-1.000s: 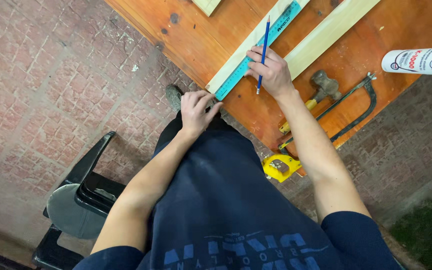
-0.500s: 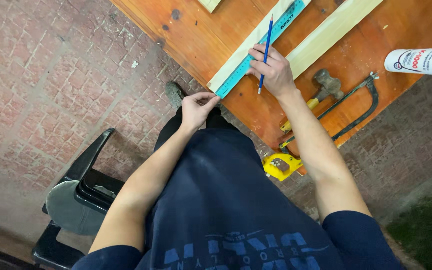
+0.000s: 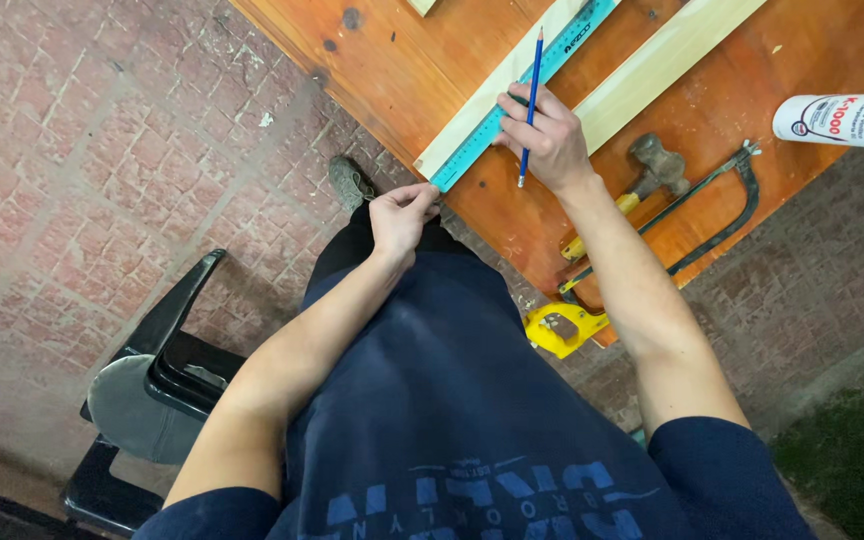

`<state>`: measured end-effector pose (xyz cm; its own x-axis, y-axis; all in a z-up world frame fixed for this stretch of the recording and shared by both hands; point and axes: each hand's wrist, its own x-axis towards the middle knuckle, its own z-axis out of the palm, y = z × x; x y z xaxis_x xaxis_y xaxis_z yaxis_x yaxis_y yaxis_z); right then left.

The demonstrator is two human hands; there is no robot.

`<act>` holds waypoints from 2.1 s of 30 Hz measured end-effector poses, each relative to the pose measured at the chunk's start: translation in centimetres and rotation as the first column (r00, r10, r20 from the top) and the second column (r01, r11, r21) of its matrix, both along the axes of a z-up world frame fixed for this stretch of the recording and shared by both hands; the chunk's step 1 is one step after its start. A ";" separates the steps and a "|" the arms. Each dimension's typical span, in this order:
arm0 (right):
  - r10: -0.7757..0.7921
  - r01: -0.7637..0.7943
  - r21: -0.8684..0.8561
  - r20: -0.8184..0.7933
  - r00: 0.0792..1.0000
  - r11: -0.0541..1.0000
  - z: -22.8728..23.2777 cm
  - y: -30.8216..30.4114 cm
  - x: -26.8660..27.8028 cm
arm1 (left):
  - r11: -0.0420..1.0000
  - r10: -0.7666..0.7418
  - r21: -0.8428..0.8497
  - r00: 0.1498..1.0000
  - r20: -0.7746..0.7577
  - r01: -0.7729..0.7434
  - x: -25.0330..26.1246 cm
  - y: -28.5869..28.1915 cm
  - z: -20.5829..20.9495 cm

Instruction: The person measures and marks wooden planks on a workbench using a ruler and pencil. They draw straight lines along the edges of the ruler on several pieces of wood.

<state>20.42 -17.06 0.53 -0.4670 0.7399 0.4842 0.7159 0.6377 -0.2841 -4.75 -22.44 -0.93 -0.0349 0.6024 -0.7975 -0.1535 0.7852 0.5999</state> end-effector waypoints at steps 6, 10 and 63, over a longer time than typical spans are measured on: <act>-0.003 0.003 -0.009 -0.005 1.000 1.000 -0.1 0.0 0.1 | 0.999 0.034 0.003 0.999 0.020 -0.034 0.1 -0.4 -1.1; -0.005 0.005 0.002 0.002 1.000 1.000 0.0 0.2 0.1 | 0.999 0.050 0.001 0.999 0.019 -0.050 0.3 -0.8 -2.2; -0.115 0.112 -0.026 -0.163 0.980 0.993 -4.0 -0.7 0.3 | -0.117 0.081 0.542 0.552 -0.830 0.832 1.5 0.5 0.0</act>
